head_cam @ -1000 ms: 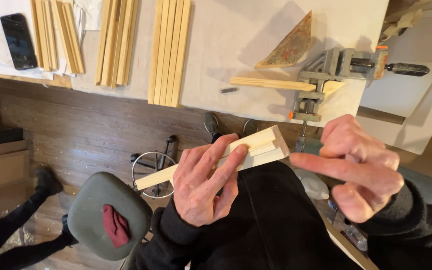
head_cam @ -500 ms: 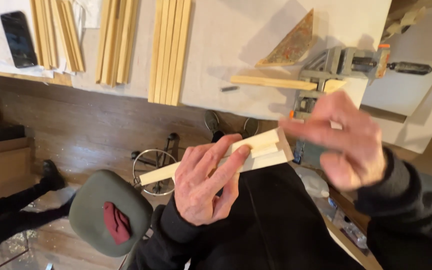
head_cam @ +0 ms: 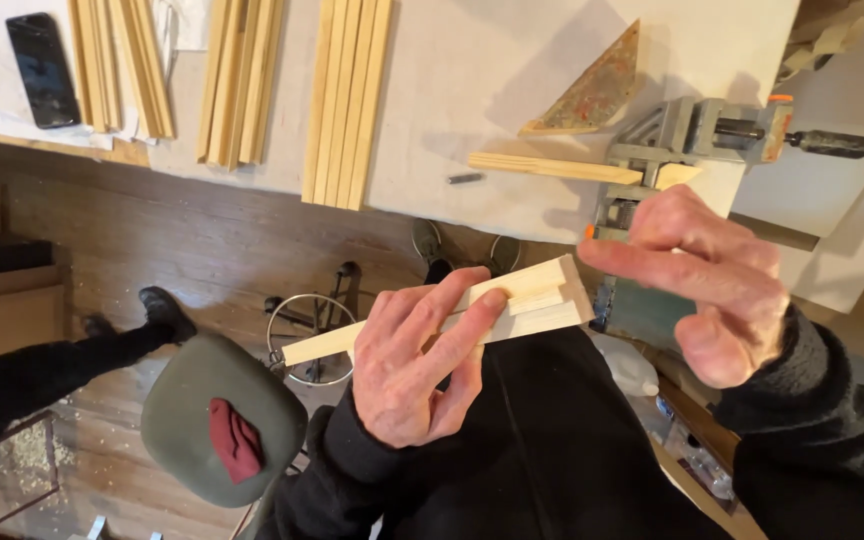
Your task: Assemble wooden picture frame components using glue, a corner clamp, and a hammer.
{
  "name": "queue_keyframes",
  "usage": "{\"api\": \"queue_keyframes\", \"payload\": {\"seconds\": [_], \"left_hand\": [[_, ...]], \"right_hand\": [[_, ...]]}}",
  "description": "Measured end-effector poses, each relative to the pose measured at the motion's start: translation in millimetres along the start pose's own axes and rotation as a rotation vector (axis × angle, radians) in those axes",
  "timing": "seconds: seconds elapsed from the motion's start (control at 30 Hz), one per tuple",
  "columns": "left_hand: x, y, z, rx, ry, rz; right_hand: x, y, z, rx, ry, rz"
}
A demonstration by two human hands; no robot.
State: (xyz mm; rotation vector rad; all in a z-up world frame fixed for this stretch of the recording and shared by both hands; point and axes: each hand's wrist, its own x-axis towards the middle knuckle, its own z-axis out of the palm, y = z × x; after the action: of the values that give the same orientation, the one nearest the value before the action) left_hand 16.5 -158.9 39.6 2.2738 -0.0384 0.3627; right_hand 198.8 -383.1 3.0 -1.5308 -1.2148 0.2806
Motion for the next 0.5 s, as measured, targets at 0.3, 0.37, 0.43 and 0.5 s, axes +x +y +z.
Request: {"api": "queue_keyframes", "payload": {"seconds": [0.3,0.37,0.43,0.5], "left_hand": [[5,-2,0,0.013,0.016,-0.011],[5,-3,1,0.011,0.022,-0.005],[7,-5,2,0.013,0.032,0.004],[4,-3,2,0.015,0.043,0.001]], "right_hand": [[-8,-5,12,0.176,0.271,-0.023],[-17,0,20,0.198,0.266,-0.027],[-28,7,26,0.219,0.26,-0.039],[-43,13,30,0.258,0.135,-0.035]]}}
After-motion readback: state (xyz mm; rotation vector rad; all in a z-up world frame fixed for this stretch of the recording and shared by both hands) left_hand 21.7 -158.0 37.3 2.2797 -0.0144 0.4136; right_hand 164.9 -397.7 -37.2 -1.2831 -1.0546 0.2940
